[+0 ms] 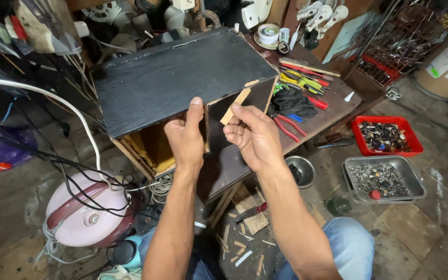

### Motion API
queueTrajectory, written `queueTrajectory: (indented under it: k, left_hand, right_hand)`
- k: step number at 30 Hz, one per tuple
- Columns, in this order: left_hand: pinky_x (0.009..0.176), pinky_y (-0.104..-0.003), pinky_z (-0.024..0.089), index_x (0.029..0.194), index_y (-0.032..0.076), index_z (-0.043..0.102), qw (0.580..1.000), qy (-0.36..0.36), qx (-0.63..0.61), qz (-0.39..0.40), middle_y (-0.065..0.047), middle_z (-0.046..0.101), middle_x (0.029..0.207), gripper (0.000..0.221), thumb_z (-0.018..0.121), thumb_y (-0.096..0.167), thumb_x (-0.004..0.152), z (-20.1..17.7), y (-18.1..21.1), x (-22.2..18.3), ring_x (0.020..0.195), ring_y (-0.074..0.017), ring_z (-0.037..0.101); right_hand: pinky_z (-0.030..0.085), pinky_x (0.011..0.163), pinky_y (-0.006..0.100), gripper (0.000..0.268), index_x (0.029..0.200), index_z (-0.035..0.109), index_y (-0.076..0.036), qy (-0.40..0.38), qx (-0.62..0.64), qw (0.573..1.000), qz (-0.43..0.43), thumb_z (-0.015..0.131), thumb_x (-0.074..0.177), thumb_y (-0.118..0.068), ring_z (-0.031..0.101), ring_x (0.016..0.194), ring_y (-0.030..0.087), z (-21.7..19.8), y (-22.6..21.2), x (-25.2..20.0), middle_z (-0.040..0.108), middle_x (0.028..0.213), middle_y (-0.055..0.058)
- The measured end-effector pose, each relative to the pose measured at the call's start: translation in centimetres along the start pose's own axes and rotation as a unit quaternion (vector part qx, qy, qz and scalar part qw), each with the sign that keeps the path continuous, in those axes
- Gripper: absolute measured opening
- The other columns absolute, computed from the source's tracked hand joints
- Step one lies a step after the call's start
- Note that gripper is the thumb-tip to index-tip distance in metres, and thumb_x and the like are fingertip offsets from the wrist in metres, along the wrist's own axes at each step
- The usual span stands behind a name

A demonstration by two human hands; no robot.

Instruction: Cutting and shaving small wooden strips with a knife to fit them into a wooden box

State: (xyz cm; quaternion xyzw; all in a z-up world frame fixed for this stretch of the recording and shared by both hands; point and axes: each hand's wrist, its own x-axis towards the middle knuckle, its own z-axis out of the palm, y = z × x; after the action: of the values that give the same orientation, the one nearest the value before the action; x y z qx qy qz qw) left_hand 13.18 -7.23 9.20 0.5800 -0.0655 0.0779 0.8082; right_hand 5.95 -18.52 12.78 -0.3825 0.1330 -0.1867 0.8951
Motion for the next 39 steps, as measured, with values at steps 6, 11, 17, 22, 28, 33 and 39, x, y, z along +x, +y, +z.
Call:
queueTrajectory:
  k: [6, 11, 17, 22, 28, 33, 39]
  left_hand:
    - [0.086, -0.034, 0.057, 0.081, 0.001, 0.071, 1.000, -0.019, -0.013, 0.009, -0.003, 0.063, 0.074, 0.027, 0.074, 0.026, 0.091, 0.1, 1.2, -0.1, 0.080, -0.0093, 0.063]
    - [0.077, -0.033, 0.058, 0.074, -0.001, 0.073, 1.000, -0.020, -0.018, -0.004, -0.007, 0.066, 0.067, 0.030, 0.073, 0.025, 0.091, 0.1, 1.3, -0.1, 0.067, -0.0101, 0.062]
    - [0.068, -0.033, 0.055, 0.068, 0.000, 0.071, 1.000, -0.015, -0.018, -0.008, -0.007, 0.062, 0.060, 0.031, 0.073, 0.022, 0.089, 0.4, 2.1, -0.4, 0.060, -0.0095, 0.055]
    - [0.065, -0.034, 0.053, 0.065, -0.001, 0.070, 1.000, -0.011, -0.004, -0.005, -0.007, 0.058, 0.056, 0.034, 0.074, 0.024, 0.088, 0.4, 2.6, -0.7, 0.057, -0.0102, 0.050]
    - [0.063, -0.034, 0.052, 0.066, -0.003, 0.071, 1.000, -0.007, -0.001, -0.013, -0.008, 0.058, 0.055, 0.036, 0.074, 0.025, 0.088, 0.6, 2.6, -0.7, 0.056, -0.0115, 0.049]
    - [0.070, -0.033, 0.053, 0.068, -0.001, 0.071, 1.000, -0.002, 0.013, -0.015, -0.007, 0.059, 0.060, 0.034, 0.074, 0.026, 0.088, 0.5, 2.4, -0.9, 0.063, -0.0117, 0.051]
    - [0.076, -0.035, 0.053, 0.071, -0.002, 0.071, 1.000, 0.000, 0.017, -0.008, -0.006, 0.057, 0.065, 0.033, 0.074, 0.026, 0.088, 0.6, 2.3, -0.9, 0.070, -0.0114, 0.051]
  right_hand:
    - [0.066, 0.053, 0.032, 0.015, 0.083, 0.064, 0.001, 0.002, -0.006, 1.000, -0.007, 0.073, 0.089, -0.010, 0.074, 0.059, 0.025, 1.1, 0.1, 0.4, 0.067, 0.069, 0.013]
    - [0.065, 0.053, 0.031, 0.018, 0.081, 0.062, 0.000, 0.019, -0.016, 1.000, -0.014, 0.074, 0.088, -0.012, 0.074, 0.059, 0.023, 2.2, 0.3, 0.6, 0.068, 0.070, 0.014]
    - [0.065, 0.051, 0.032, 0.020, 0.080, 0.060, 0.000, 0.046, -0.023, 0.998, -0.022, 0.074, 0.088, -0.013, 0.074, 0.058, 0.024, 3.5, 0.2, 0.2, 0.070, 0.070, 0.015]
    - [0.065, 0.050, 0.032, 0.020, 0.082, 0.059, 0.001, 0.061, -0.027, 0.997, -0.048, 0.072, 0.089, -0.012, 0.074, 0.057, 0.024, 3.9, 0.1, 0.2, 0.070, 0.071, 0.016]
    - [0.064, 0.049, 0.034, 0.022, 0.079, 0.060, 0.002, 0.040, -0.023, 0.999, -0.013, 0.075, 0.086, -0.011, 0.073, 0.056, 0.027, 1.9, -0.5, 1.4, 0.070, 0.071, 0.020]
    - [0.062, 0.045, 0.035, 0.021, 0.074, 0.058, 0.002, -0.002, -0.032, 0.999, 0.032, 0.074, 0.085, -0.007, 0.073, 0.055, 0.028, 1.0, -1.4, 2.0, 0.070, 0.070, 0.022]
    - [0.062, 0.044, 0.035, 0.020, 0.074, 0.058, 0.002, -0.009, -0.046, 0.998, 0.036, 0.074, 0.084, -0.005, 0.072, 0.053, 0.027, 1.0, -1.9, 2.0, 0.069, 0.069, 0.023]
